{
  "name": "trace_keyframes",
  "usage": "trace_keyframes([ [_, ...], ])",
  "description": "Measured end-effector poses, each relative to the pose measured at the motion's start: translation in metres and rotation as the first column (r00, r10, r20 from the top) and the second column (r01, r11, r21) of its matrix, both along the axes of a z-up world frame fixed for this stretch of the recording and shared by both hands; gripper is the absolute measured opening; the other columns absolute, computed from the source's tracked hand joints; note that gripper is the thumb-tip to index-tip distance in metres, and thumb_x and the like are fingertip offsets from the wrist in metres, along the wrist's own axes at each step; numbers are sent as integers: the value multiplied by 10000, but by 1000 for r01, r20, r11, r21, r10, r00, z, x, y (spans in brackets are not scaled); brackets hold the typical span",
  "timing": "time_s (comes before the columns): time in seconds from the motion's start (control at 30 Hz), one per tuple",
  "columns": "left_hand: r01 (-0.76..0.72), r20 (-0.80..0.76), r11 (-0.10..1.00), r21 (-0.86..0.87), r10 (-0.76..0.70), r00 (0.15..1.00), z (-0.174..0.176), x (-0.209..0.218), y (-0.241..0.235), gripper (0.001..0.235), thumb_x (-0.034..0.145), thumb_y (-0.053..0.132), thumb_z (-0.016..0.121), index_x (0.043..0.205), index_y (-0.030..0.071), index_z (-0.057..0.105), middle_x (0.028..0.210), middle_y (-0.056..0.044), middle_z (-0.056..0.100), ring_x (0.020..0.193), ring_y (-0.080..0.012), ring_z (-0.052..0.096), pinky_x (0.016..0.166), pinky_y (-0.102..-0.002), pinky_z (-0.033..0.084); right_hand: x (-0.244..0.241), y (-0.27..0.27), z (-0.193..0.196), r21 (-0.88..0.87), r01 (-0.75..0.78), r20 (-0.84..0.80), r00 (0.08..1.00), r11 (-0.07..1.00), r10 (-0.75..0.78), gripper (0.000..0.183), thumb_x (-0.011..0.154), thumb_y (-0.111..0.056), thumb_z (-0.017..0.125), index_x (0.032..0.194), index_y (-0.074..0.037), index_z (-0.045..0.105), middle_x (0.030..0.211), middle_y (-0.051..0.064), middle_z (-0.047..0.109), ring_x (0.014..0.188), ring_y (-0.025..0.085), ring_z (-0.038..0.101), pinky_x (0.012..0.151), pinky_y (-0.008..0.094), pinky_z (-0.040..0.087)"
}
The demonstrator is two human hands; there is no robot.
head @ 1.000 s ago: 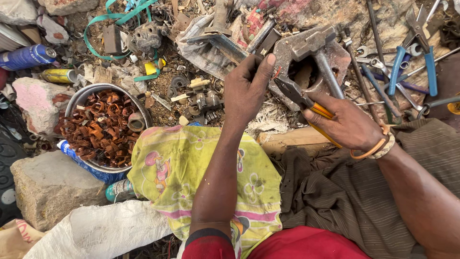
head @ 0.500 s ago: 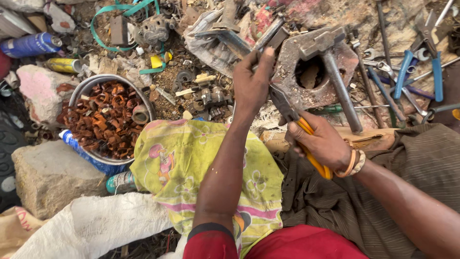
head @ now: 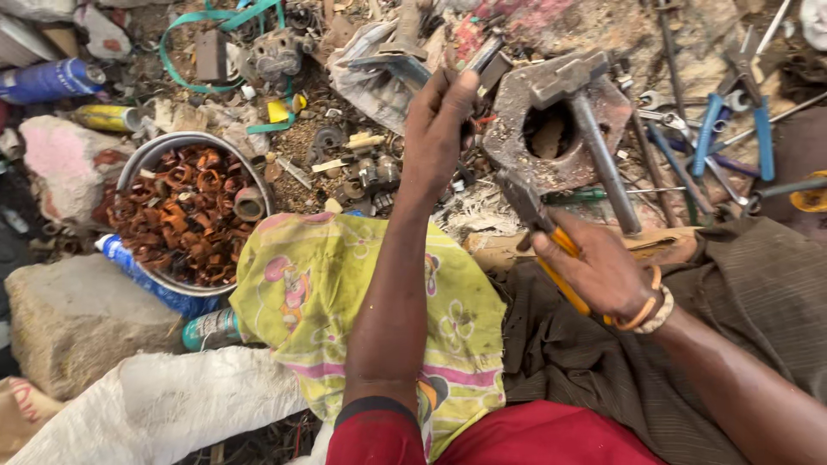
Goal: The person strips insulation from small copper wires using pliers and a hammer. They repeatedly cut the wire ends, pull out the copper strands, and place the stripped pieces into a nearby bowl. The person also uses a hammer to crush or flatten the wire ends during the process.
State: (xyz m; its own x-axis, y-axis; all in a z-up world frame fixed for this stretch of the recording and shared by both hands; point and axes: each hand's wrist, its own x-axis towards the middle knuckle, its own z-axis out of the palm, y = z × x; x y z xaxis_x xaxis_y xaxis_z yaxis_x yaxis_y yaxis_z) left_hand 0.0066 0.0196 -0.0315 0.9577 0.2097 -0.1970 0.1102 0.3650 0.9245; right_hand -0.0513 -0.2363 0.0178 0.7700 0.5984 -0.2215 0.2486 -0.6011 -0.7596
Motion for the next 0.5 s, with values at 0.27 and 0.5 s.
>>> trace_keyframes([
  [0.27, 183, -39, 963, 200, -179, 983, 14, -6, -25, 402, 1038, 460, 571, 1031, 58, 560, 849, -11, 609, 752, -94, 574, 666, -280, 509, 23, 24, 14, 127, 512, -289, 838, 849, -462, 372, 957, -305, 756, 1167, -26, 629, 936, 86, 694, 825, 159, 682, 723, 331, 577],
  [0.5, 416, -53, 891, 181, -413, 909, 30, -10, -51, 408, 1052, 438, 559, 1138, 39, 549, 906, -40, 589, 819, -130, 566, 720, -322, 503, 40, 22, 25, 355, 624, -299, 781, 696, -548, 353, 957, -171, 826, 1183, -33, 593, 1057, 52, 709, 954, 118, 701, 844, 292, 608],
])
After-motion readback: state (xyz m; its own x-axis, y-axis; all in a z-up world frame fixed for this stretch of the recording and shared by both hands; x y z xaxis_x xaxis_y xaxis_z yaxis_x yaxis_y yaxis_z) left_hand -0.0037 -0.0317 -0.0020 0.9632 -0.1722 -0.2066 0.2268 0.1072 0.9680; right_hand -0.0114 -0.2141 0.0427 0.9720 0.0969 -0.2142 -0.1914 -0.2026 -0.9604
